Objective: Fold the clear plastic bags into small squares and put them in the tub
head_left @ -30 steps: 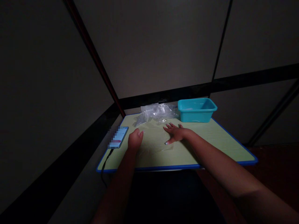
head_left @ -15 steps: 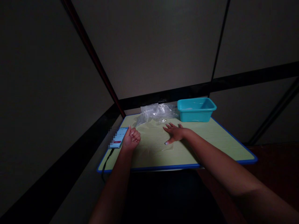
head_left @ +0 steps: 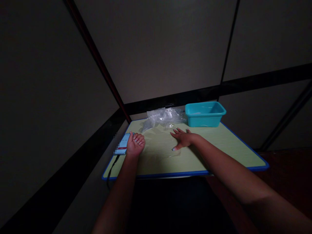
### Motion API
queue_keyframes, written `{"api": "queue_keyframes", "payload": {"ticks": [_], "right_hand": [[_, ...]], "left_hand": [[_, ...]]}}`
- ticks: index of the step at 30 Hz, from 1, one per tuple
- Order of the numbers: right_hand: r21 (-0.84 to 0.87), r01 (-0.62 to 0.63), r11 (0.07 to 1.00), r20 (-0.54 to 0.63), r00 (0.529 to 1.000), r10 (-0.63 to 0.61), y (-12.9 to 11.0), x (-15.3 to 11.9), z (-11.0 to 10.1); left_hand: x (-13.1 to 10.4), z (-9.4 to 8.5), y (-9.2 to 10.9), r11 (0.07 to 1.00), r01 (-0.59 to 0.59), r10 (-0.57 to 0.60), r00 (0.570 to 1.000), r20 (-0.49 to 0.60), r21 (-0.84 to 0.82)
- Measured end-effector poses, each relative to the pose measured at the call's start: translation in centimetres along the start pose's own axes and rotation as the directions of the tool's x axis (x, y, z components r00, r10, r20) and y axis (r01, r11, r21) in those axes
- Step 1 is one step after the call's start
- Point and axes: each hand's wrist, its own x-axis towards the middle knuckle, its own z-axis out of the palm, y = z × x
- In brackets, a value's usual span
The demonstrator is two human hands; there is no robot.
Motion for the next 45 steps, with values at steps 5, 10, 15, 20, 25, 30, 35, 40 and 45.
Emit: {"api": "queue_keyframes", "payload": {"ticks": [5, 10, 15, 20, 25, 30, 35, 40, 45], "right_hand": [[0.01, -0.001, 1.0, 0.001, 1.0, 0.001, 0.1, 0.1, 0.0], [0.019, -0.001, 1.0, -0.001, 1.0, 0.001, 0.1, 0.0, 0.0], [0.016, -0.009, 1.0, 0.001, 1.0, 0.009, 0.1, 0.0, 0.0], [0.007, -0.008, 1.0, 0.002, 1.0, 0.008, 0.0, 0.0, -0.1], [0.0, -0.012, 1.0, -0.002, 1.0, 0.012, -0.2, -0.1, -0.1], [-0.006, -0.013, 1.0, 0.005, 1.0, 0.013, -0.2, -0.1, -0.2], [0.014, -0.014, 1.0, 0.01, 1.0, 0.013, -0.2, -0.2, -0.2], [0.027, -0.015, 1.0, 0.011, 1.0, 0.014, -0.3, -0.4, -0.3], [0.025, -0.012, 1.0, 0.013, 1.0, 0.012, -0.3, -0.4, -0.3]], "left_hand": [[0.0, -0.5, 0.4, 1.0, -0.013, 0.013, 1.0, -0.015, -0.01], [-0.6, -0.8, 0.8, 0.998, -0.066, 0.066, 0.998, 0.02, 0.001], [-1.0, -1.1, 0.9, 0.995, -0.09, 0.092, 0.993, 0.075, -0.034], [-1.0, -1.4, 0.9, 0.992, -0.105, 0.11, 0.991, 0.076, -0.067], [-1.2, -1.2, 0.9, 0.991, -0.124, 0.128, 0.988, 0.089, -0.05], [-1.2, -1.2, 0.8, 0.992, -0.127, 0.127, 0.986, 0.112, -0.013], [-1.2, -1.1, 0.8, 0.995, -0.102, 0.101, 0.987, 0.123, 0.007], [-1.3, -1.0, 0.9, 0.994, -0.098, 0.092, 0.99, 0.102, 0.054], [-1.4, -0.8, 0.8, 0.987, -0.097, 0.09, 0.994, 0.06, 0.128]]}}
